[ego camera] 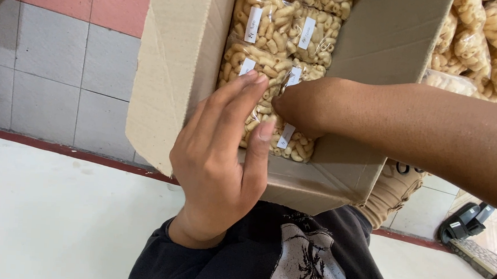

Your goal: Packing small plastic bags of snacks into a cardboard box in an organized manner.

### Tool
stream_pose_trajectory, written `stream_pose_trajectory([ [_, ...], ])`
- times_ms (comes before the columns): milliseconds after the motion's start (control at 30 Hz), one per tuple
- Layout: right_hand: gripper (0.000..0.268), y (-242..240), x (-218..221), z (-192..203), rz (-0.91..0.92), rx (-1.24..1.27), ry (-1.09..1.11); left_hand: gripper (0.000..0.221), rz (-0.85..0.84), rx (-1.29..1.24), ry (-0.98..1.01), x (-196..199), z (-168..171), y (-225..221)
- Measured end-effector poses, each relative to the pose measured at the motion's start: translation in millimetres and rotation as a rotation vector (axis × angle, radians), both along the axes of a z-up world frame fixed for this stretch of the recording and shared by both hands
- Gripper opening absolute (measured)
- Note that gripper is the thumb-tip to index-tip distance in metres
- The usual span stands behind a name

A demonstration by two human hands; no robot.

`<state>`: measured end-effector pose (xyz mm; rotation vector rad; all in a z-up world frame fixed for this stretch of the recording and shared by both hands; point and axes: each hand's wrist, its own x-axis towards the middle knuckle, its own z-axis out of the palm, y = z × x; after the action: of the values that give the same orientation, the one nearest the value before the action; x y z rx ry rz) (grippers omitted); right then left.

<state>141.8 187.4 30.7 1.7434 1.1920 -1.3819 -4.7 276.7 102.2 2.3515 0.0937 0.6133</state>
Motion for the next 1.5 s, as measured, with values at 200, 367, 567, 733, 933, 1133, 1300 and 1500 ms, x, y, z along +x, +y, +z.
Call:
stream_pose_trajectory([
  [200, 0.035, 9.2, -0.8, 12.5, 0.085, 0.017, -0.094, 0.033, -0.003, 0.132, 0.081, -0.1, -3.7, -3.7],
  [367, 0.031, 7.8, -5.3, 52.1, -0.065, 0.164, -0.121, 0.047, 0.005, 0.164, 0.158, -2.9, -7.5, -6.3],
  [567, 0.037, -11.3, 5.7, 59.3, -0.183, 0.619, -0.181, 0.059, 0.022, 0.167, 0.163, -2.7, -6.2, -8.2],
  [733, 0.024, -48.5, 14.6, 78.2, -0.266, 1.185, -0.252, 0.065, 0.072, 0.194, 0.208, 0.0, -5.8, -12.1],
  [933, 0.024, -130.9, -14.8, 125.8, -0.329, 1.689, -0.141, 0.043, 0.06, 0.192, 0.12, -8.3, -1.3, -19.6],
  [1133, 0.012, -241.5, -38.6, 119.2, -0.498, 1.863, -0.436, 0.038, -0.056, 0.153, -0.107, -19.3, 14.9, -47.2],
  [1300, 0.014, -310.7, -50.3, 72.0, -0.912, 1.872, -0.538, 0.032, -0.3, -0.083, -0.196, -28.2, 19.0, -105.3],
  [1500, 0.015, -372.2, -62.1, 13.4, -1.106, 1.785, -0.697, 0.032, -0.533, -0.096, -0.176, -34.3, 9.7, -180.7],
])
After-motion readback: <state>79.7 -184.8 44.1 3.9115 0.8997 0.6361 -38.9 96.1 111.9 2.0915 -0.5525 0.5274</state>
